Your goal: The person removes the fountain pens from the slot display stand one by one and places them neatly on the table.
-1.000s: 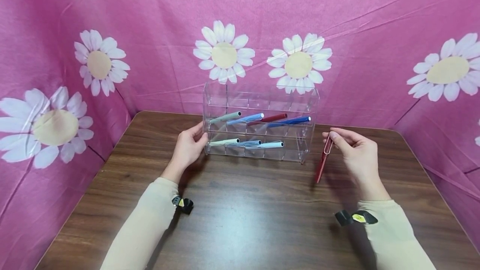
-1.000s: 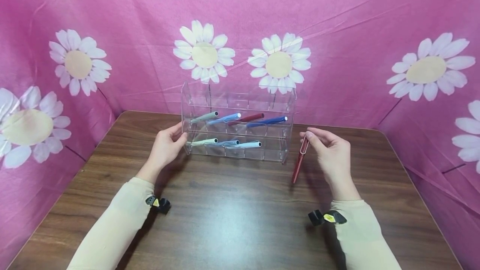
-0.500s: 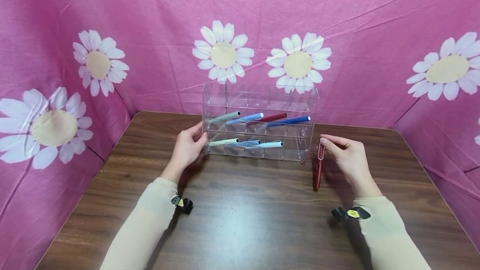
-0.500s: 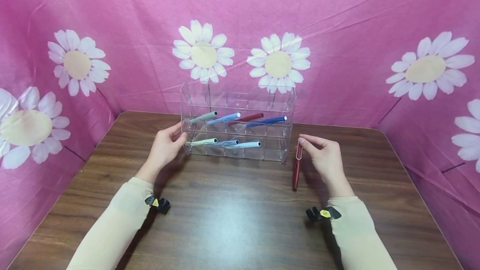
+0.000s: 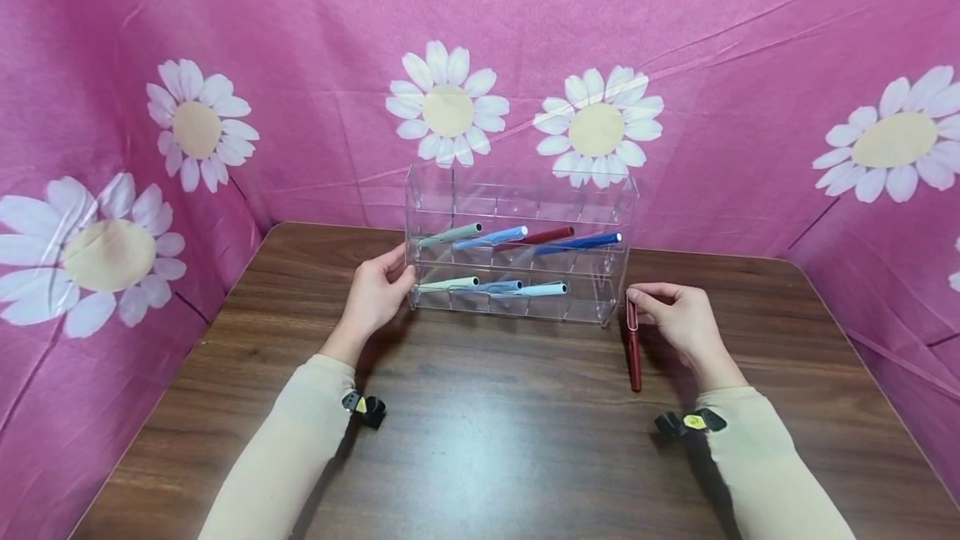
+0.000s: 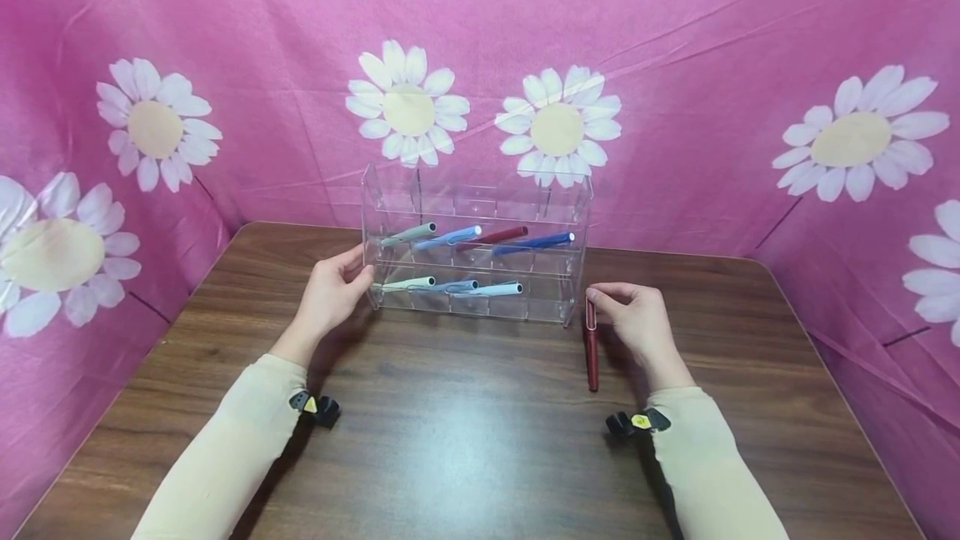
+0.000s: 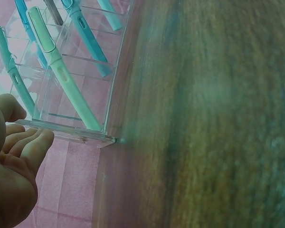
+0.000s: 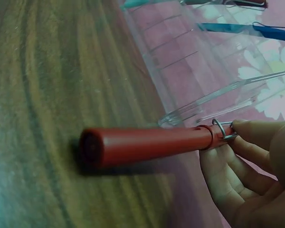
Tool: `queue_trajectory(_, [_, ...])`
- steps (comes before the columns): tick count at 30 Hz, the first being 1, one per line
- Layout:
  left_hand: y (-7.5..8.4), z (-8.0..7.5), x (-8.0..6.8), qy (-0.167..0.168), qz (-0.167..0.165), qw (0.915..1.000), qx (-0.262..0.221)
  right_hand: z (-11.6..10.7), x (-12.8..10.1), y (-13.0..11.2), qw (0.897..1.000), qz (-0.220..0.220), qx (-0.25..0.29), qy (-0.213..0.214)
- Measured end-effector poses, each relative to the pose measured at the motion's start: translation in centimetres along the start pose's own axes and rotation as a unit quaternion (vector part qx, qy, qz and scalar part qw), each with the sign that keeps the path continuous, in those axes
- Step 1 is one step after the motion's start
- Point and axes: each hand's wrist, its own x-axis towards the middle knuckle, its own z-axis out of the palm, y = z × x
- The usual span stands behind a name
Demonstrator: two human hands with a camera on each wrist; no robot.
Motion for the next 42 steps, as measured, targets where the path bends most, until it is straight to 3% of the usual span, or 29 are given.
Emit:
queue_trajectory(6, [0.2, 0.0, 0.1, -0.003, 0.002, 1.0000, -0.004, 0.4, 0.3, 0.7, 0.999, 0.022, 0.018, -0.016])
queue_trajectory(17, [0.0, 0.0, 0.1, -0.008, 0.000, 0.9999, -0.009, 0.8, 0.6, 1.4, 0.998, 0.053, -0.018, -0.029])
queue_trajectory(34, [-0.4, -0.1, 0.0, -0.015, -0.008, 0.9998, -0.007, 1.2, 0.2, 1.0, 0.985, 0.026, -0.160, -0.056])
queue_trajectory(42, [-0.2, -0.3, 0.2, -0.015, -0.005, 0.9998, -0.011, 0.9, -0.2, 0.5, 0.988, 0.045, -0.136, -0.060])
